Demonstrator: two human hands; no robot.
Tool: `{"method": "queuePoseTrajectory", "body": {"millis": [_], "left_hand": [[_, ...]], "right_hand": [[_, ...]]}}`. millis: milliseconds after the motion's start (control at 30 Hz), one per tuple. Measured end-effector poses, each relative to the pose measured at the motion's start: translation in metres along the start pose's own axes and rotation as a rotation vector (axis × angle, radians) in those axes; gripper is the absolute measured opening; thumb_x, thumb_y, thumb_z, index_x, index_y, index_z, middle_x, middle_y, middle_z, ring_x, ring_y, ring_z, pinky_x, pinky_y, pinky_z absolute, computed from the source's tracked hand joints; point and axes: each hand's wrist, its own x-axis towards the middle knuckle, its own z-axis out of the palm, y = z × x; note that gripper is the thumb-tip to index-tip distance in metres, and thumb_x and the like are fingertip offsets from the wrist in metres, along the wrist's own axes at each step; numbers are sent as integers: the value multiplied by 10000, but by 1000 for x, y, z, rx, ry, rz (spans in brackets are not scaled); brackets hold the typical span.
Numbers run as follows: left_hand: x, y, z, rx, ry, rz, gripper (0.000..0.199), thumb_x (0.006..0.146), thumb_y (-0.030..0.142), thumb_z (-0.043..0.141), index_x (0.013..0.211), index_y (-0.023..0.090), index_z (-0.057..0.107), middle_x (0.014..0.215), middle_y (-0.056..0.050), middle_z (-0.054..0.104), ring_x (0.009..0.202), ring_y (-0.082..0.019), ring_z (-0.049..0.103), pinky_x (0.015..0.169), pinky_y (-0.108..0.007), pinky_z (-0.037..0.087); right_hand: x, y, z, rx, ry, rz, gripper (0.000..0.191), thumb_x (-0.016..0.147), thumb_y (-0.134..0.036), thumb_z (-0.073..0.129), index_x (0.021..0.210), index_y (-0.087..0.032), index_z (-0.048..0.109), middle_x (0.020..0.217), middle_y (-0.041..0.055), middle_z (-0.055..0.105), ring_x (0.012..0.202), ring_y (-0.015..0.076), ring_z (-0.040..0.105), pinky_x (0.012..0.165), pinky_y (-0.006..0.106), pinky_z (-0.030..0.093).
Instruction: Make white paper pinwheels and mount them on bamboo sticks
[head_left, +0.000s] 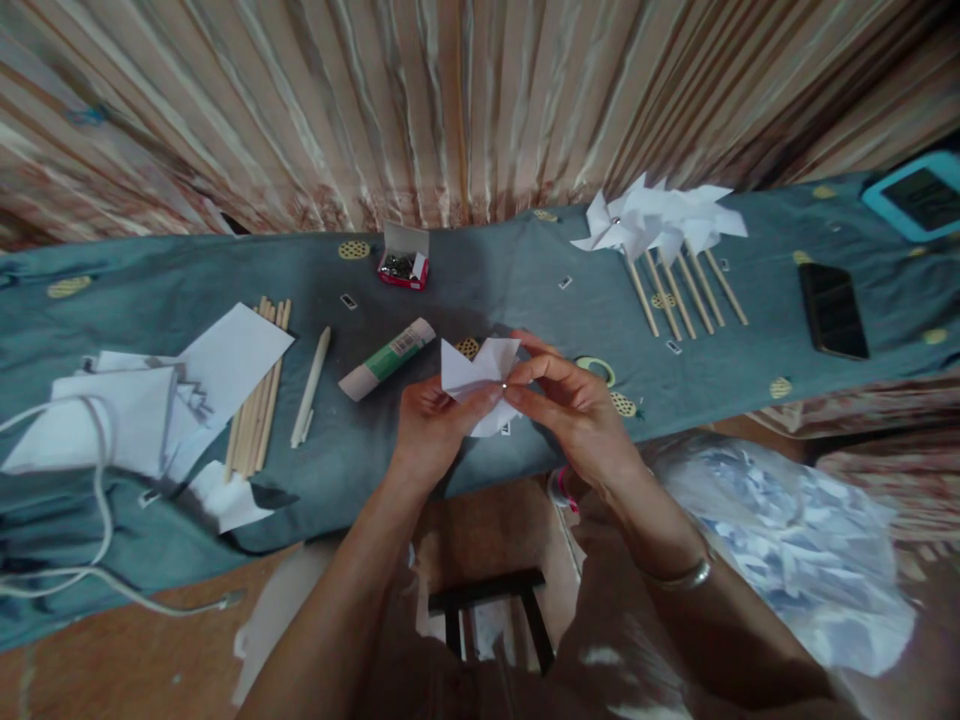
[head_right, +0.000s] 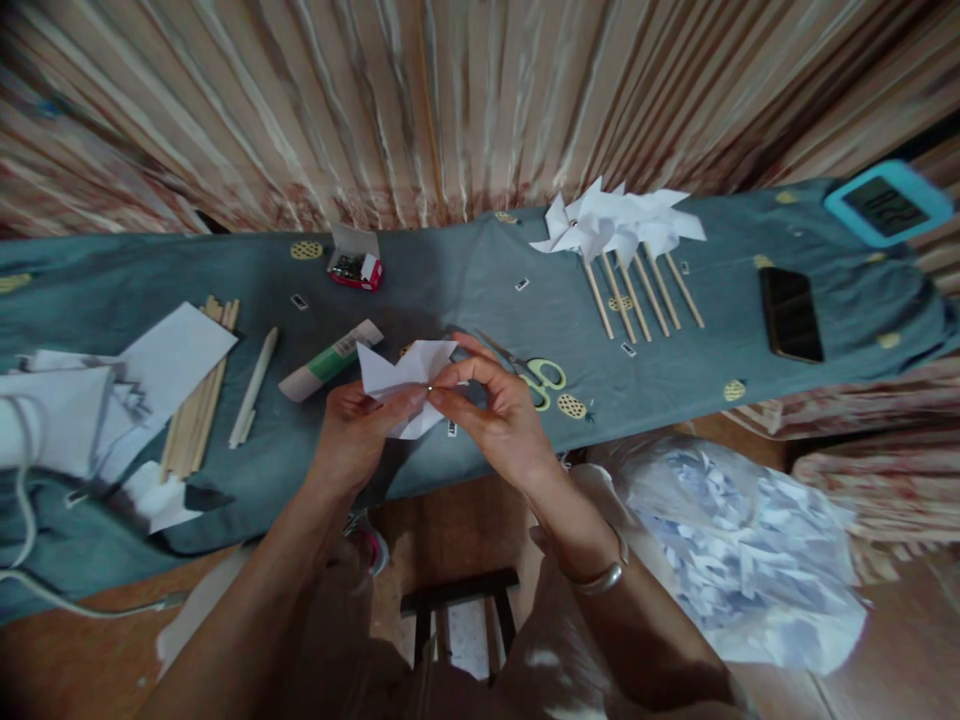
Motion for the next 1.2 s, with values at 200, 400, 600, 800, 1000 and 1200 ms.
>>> {"method": "queuePoseTrajectory", "body": {"millis": [200, 400, 600, 800, 1000, 1200], "left_hand": [[3, -5, -3, -68, 19, -8, 313, 531, 368, 922, 736, 171, 792, 775, -51, 780, 659, -163, 677, 672, -287, 550], [1, -5, 0, -79, -22, -53, 342, 486, 360, 943, 712, 155, 789, 730, -43, 770, 607, -148, 653, 616, -266, 525], [1, -8, -4, -34, -57, -65, 337, 487, 381, 956, 678, 157, 791, 668, -28, 745, 569, -125, 618, 559, -228, 479], [3, -10, -7, 16, -65, -46, 320, 494, 370, 959, 675, 159, 800, 677, -19, 744, 585, -121, 605, 581, -226, 466], [6, -11, -5, -10, -43, -49, 278, 485, 320, 951, 668, 176, 798, 708, -13, 758, 604, -111, 609, 620, -225, 476], [6, -10, -2, -47, -27, -53, 274, 486, 306, 945, 674, 176, 794, 707, -15, 757, 606, -112, 617, 616, -224, 479]], "right_hand": [[4, 0, -7, 107, 110, 17, 335, 742, -417, 839, 1032, -312, 706, 1292, 23, 687, 1230, 215, 635, 1072, 413, 517], [5, -8, -3, 292, -117, 247, 315, 608, -472, 914, 790, -258, 772, 771, -32, 754, 685, 124, 661, 687, 288, 573], [4, -12, -2, 309, -81, 281, 330, 534, -433, 948, 644, -207, 734, 707, -35, 724, 603, 80, 573, 590, 230, 478], [4, -8, -4, 232, -69, 230, 321, 564, -444, 931, 607, -215, 709, 614, -49, 657, 571, 88, 538, 555, 239, 456], [3, -8, -3, 317, -103, 256, 284, 583, -405, 933, 785, -262, 794, 689, -31, 732, 698, 136, 662, 723, 304, 572], [3, -12, -2, 309, -80, 292, 261, 565, -345, 944, 762, -253, 800, 718, -24, 756, 711, 136, 679, 742, 297, 584]]}}
